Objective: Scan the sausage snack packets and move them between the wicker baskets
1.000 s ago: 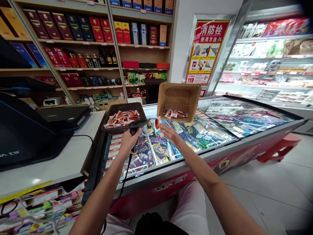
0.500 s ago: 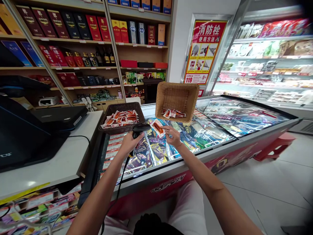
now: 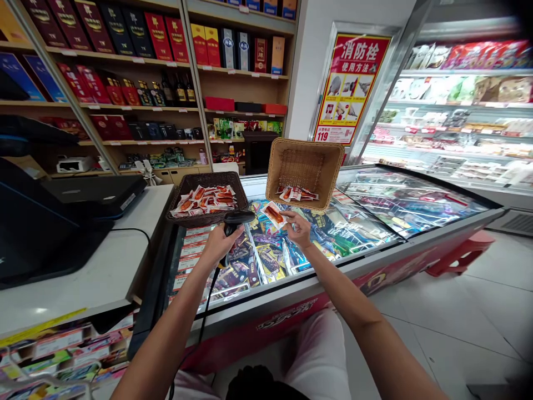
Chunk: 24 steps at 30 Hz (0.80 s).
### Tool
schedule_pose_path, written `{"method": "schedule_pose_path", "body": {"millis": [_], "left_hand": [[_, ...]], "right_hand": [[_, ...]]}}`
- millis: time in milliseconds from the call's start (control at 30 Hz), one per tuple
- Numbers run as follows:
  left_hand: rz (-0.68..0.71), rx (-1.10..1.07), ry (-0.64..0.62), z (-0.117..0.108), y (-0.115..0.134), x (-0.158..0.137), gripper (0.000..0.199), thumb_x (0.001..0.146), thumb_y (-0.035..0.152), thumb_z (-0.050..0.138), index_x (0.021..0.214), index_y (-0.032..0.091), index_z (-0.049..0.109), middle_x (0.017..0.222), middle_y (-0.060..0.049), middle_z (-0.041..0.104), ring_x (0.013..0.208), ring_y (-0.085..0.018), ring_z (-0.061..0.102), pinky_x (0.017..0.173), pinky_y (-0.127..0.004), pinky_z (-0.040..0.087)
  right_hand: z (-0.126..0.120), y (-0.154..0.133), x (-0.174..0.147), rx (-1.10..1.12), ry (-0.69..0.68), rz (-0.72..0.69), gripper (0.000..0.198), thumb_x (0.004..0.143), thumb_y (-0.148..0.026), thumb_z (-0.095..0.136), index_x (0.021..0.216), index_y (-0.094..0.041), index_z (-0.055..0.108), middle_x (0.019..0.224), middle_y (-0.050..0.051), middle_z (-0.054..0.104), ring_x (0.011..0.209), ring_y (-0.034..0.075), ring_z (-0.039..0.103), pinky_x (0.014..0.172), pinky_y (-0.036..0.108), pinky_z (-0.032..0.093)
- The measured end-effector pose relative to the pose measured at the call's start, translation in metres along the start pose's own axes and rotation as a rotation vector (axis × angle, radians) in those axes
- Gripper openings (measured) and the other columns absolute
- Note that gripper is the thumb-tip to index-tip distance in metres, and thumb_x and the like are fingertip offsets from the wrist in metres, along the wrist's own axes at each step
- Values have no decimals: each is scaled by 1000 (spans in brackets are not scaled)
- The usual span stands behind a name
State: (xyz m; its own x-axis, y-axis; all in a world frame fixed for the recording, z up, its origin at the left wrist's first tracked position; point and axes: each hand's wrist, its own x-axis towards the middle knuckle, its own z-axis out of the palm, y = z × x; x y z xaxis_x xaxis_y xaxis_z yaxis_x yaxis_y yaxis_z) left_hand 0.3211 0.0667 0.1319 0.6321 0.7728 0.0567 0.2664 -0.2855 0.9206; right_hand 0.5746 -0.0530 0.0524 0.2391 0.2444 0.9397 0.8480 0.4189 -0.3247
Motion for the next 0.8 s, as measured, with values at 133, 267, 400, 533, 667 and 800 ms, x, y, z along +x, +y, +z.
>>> {"method": "schedule_pose_path", "body": {"millis": [133, 267, 400, 533, 667, 800], "left_hand": [[-14, -69, -39, -3, 2, -3, 48, 71, 65, 75, 70, 22, 54, 49, 0, 58, 40, -15, 51, 42, -26, 38], [-42, -136, -50, -6, 7, -6, 49, 67, 64, 79, 69, 21, 54, 48, 1, 57, 41, -15, 51, 42, -26, 39], [-72, -163, -51, -8, 7, -6, 49, 69, 65, 77, 73, 21, 55, 49, 1, 57, 41, -14, 50, 43, -26, 40], [-112, -172, -34, -15, -2, -4, 50, 71, 66, 76, 78, 21, 54, 50, 2, 57, 41, -14, 50, 42, -25, 39], [-121, -185, 11, -33, -17, -2, 51, 71, 66, 76, 78, 21, 53, 49, 2, 57, 42, -15, 51, 43, -25, 39], [-143, -185, 156, -59, -35, 3, 53, 68, 67, 78, 81, 21, 57, 50, 1, 57, 42, -16, 53, 42, -26, 40]], "right_hand": [[4, 0, -3, 83, 5, 31, 13, 90, -22, 59, 82, -27, 50, 106, 10, 78, 102, 25, 76, 84, 46, 64], [7, -1, -8, 125, 7, 64, 15, 90, -22, 60, 81, -26, 49, 107, 10, 78, 102, 26, 76, 84, 46, 63], [7, 18, -8, 29, 40, 120, 15, 89, -21, 59, 79, -26, 49, 105, 9, 79, 101, 24, 76, 86, 44, 62], [-4, 68, 18, -299, 169, 221, 12, 89, -19, 55, 78, -24, 54, 103, 8, 78, 97, 22, 74, 86, 40, 61], [-14, 116, 64, -443, 214, 280, 10, 91, -17, 56, 84, -23, 59, 108, 12, 74, 104, 23, 67, 96, 39, 55], [27, 118, 91, -471, 83, 234, 16, 92, -9, 51, 95, -15, 65, 134, 25, 62, 135, 32, 49, 119, 51, 34]]}}
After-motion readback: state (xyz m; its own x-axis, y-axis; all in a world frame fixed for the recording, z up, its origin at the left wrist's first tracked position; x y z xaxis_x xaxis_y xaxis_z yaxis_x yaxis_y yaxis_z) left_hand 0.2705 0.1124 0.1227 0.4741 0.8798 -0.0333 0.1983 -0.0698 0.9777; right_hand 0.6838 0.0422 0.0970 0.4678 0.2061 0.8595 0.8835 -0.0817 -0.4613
